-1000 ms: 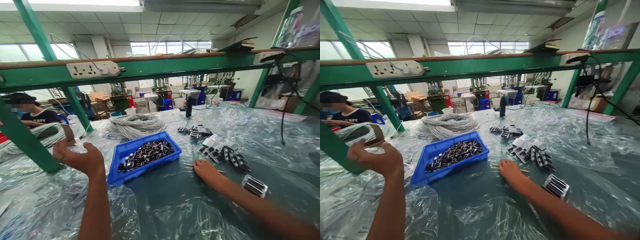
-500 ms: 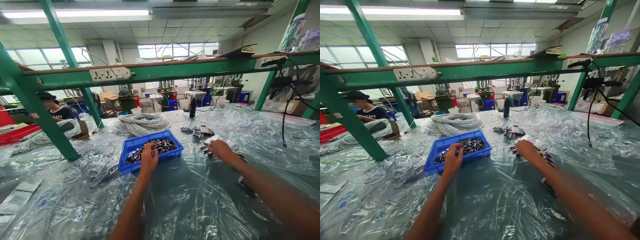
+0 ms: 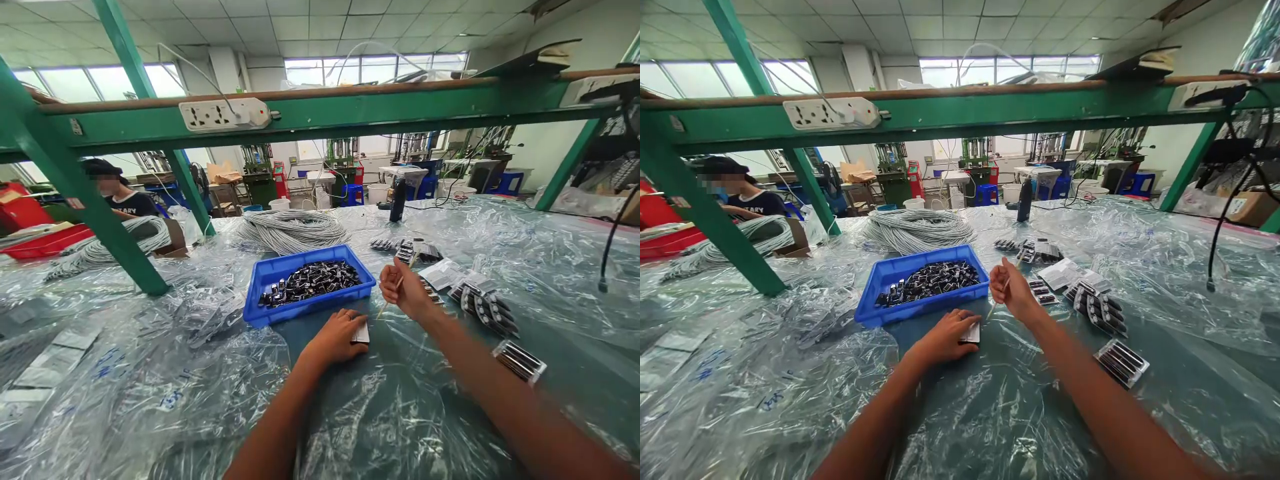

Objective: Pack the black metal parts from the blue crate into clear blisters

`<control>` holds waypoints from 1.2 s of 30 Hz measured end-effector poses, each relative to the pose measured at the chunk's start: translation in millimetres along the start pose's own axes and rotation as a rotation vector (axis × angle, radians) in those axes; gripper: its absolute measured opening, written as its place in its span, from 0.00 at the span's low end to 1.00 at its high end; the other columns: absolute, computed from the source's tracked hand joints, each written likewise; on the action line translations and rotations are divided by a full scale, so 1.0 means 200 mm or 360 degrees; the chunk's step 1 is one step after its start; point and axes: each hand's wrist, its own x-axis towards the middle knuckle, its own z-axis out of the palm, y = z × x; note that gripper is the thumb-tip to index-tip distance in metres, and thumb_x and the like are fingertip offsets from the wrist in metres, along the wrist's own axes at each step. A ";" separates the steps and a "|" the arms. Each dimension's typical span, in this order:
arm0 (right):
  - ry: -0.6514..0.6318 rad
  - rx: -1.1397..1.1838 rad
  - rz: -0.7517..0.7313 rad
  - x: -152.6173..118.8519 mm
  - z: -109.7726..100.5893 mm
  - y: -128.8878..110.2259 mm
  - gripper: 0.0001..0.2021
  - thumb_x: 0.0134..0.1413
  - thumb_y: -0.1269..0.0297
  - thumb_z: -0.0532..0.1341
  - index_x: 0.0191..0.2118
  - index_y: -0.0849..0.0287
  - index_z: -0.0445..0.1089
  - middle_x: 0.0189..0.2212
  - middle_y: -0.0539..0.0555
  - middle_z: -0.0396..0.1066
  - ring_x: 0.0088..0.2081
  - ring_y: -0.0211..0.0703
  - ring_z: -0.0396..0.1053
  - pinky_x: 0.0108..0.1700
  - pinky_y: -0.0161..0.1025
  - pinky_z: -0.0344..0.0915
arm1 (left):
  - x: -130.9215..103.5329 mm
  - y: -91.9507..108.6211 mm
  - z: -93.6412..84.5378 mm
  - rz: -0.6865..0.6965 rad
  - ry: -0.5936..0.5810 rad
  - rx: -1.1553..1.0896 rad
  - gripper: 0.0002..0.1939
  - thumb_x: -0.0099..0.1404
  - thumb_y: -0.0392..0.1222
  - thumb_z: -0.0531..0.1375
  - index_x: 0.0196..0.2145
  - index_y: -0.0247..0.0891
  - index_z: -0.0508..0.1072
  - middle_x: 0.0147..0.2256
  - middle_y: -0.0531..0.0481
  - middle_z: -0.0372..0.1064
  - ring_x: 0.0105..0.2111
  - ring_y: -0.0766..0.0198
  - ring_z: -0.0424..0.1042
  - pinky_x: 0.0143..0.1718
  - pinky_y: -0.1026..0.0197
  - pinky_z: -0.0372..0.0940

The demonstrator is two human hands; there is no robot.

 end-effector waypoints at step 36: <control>0.0049 0.0230 0.0080 -0.10 0.09 0.18 0.23 0.53 0.50 0.57 0.15 0.55 0.49 0.12 0.41 0.40 0.14 0.29 0.36 0.17 0.33 0.37 | 0.01 0.03 0.05 -0.0372 0.0178 -0.0091 0.40 0.44 0.58 0.73 0.50 0.34 0.72 0.47 0.38 0.65 0.49 0.45 0.65 0.52 0.45 0.61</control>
